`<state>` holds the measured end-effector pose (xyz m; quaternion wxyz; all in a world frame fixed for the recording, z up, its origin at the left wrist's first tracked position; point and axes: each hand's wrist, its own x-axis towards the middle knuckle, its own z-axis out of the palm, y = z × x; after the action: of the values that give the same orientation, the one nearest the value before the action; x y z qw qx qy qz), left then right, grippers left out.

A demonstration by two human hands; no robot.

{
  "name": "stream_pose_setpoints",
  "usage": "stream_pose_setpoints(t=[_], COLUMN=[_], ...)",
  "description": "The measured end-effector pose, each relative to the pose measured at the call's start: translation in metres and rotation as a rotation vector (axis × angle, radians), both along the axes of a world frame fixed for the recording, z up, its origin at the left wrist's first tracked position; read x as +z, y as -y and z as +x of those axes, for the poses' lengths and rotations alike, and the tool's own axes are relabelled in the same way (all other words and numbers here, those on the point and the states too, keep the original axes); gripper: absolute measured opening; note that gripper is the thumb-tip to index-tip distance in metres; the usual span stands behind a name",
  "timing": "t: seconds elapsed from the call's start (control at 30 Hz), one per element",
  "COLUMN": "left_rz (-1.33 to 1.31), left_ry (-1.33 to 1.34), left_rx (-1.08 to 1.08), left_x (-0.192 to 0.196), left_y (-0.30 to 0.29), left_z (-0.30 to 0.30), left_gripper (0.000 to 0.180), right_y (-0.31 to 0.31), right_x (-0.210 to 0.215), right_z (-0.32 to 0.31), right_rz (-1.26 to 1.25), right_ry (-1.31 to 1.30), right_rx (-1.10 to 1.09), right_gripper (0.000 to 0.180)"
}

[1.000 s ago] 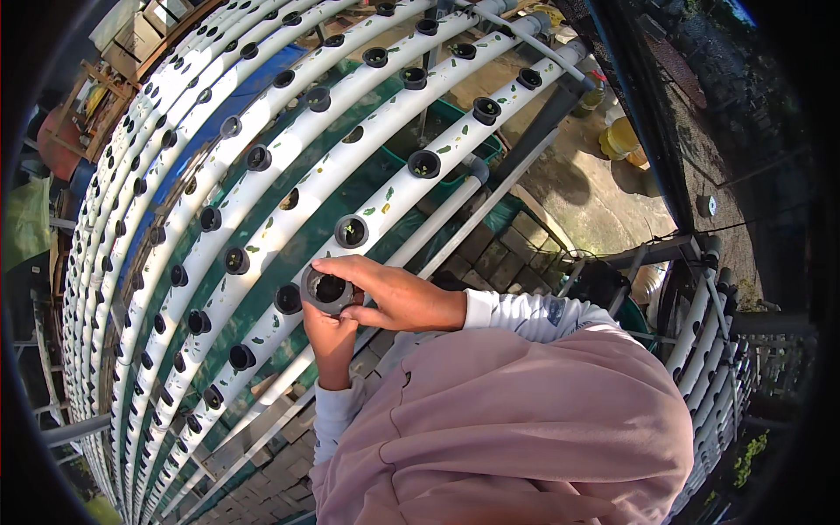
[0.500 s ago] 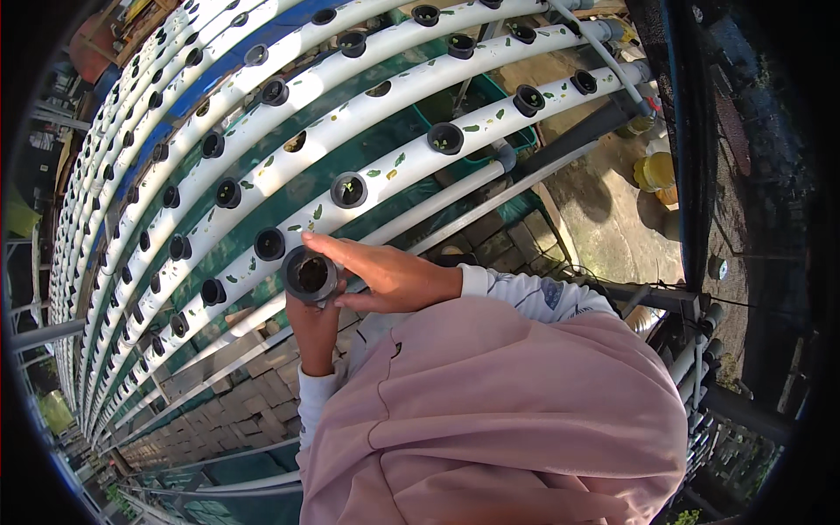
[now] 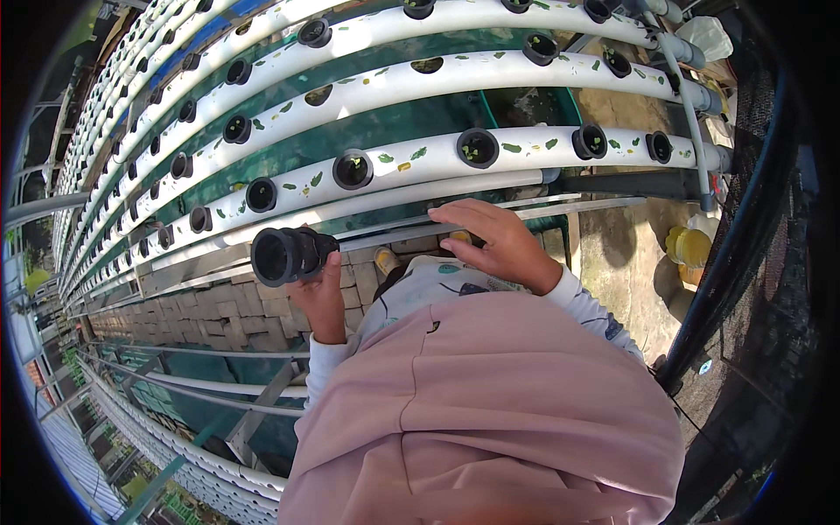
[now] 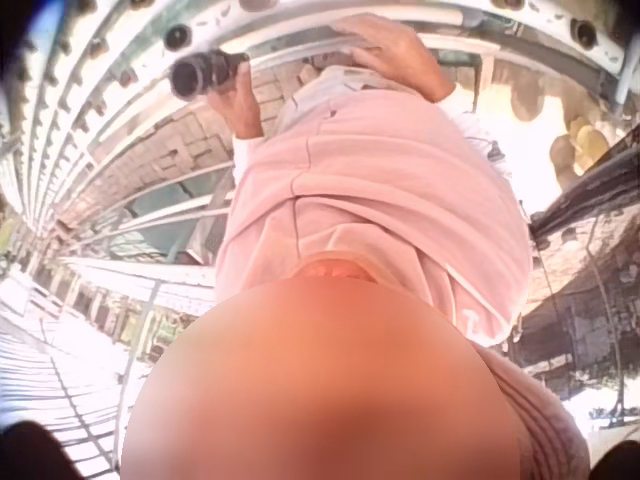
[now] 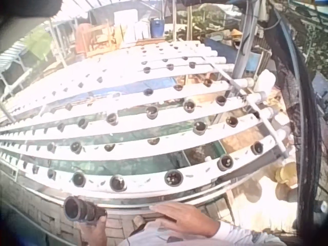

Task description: Harvesting small plants from hydroponic pipes by removing the net pots and extracting the seedlings.

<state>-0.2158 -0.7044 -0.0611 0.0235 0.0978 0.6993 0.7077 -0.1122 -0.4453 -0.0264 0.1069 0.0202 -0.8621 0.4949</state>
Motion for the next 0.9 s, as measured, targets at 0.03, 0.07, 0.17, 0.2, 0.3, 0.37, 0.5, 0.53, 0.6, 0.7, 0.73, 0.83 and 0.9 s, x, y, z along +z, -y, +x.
stream_pose_setpoints(t=[0.03,0.07,0.17,0.2,0.3,0.37,0.5,0.53,0.6,0.7,0.73,0.83,0.9], left_rz=[0.018,0.011,0.023,-0.012,-0.041,-0.046,-0.096,-0.104,-0.219,-0.328,-0.329,-0.253,-0.249], left_ry=[0.016,0.012,0.010,0.042,0.107,0.041,0.016,0.003,-0.087,-0.199,-0.217,-0.149,-0.128], left_rx=[0.073,0.102,0.245,0.269,0.350,0.351,0.302,0.267,0.166,0.029,-0.009,-0.059,-0.084], left_x=[-0.001,-0.002,-0.004,-0.005,-0.006,-0.006,-0.002,0.000,0.002,0.006,0.008,0.011,0.014], left_y=[0.000,0.001,0.005,0.007,0.009,0.006,-0.001,-0.002,-0.006,-0.015,-0.019,-0.028,-0.027], left_z=[0.003,0.005,0.011,0.013,0.017,0.022,0.026,0.025,0.021,0.016,0.015,0.010,0.005], left_gripper=[0.057,0.057,0.058,0.058,0.053,0.050,0.048,0.049,0.054,0.063,0.065,0.072,0.075], right_y=[-0.007,-0.012,-0.023,-0.026,-0.025,-0.017,0.003,0.010,0.023,0.044,0.047,0.053,0.051], right_x=[0.000,0.001,0.007,0.009,0.015,0.016,0.021,0.021,0.020,0.018,0.017,0.015,0.015], right_z=[-0.001,-0.001,-0.011,-0.017,-0.033,-0.045,-0.058,-0.060,-0.066,-0.069,-0.069,-0.067,-0.067], right_rz=[-0.008,-0.019,-0.029,-0.019,-0.020,-0.013,0.002,0.006,0.001,-0.025,-0.117,-0.231,-0.211], right_ry=[-0.012,-0.011,-0.035,-0.059,-0.094,-0.186,-0.137,-0.106,-0.052,0.019,0.078,0.150,0.176], right_rx=[-0.003,-0.008,0.008,0.026,0.085,0.140,0.290,0.322,0.395,0.425,0.428,0.403,0.369], right_gripper=[0.040,0.039,0.037,0.036,0.034,0.036,0.043,0.044,0.059,0.074,0.074,0.074,0.074])
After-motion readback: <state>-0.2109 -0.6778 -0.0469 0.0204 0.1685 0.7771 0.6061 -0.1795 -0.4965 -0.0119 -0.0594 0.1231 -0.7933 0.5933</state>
